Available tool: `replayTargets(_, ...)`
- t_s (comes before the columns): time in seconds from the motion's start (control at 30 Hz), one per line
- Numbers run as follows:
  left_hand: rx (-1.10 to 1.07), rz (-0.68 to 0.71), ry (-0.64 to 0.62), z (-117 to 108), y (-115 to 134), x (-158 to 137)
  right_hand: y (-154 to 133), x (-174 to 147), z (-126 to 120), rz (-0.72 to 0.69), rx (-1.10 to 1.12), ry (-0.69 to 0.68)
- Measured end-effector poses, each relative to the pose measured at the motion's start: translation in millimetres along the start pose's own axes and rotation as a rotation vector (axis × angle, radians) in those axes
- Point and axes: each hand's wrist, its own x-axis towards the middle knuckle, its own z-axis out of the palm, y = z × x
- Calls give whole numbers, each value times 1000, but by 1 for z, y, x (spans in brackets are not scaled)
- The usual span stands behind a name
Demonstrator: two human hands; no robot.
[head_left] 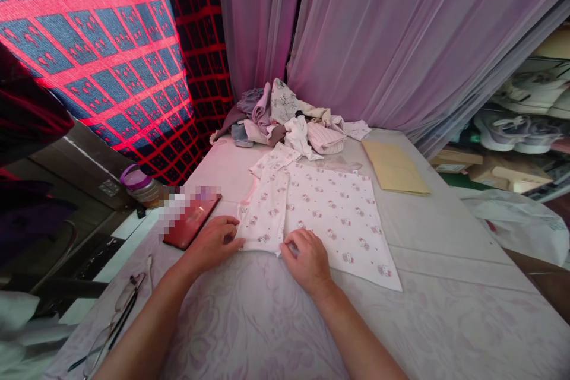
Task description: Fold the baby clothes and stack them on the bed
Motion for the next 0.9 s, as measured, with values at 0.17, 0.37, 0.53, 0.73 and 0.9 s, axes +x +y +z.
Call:
replayTargets(0.17, -12, 25, -15, 1, -3, -6, -4, -7, -5, -124, 47, -88)
replayTargets(0.37, -89, 39, 56, 7, -4, -17, -3, -7, -1, -113, -53, -123)
replayTargets(0.53, -18, 102, 16, 5, 3, -14, 0, -6, -1, -140, -56, -126)
replayTargets(0.73, 28, 132, 41, 0, -3, -11, 5, -6, -11, -194, 58, -156)
replayTargets(0.9, 50, 177, -14, 1, -6, -15, 5, -6, -15, -212, 46, -230)
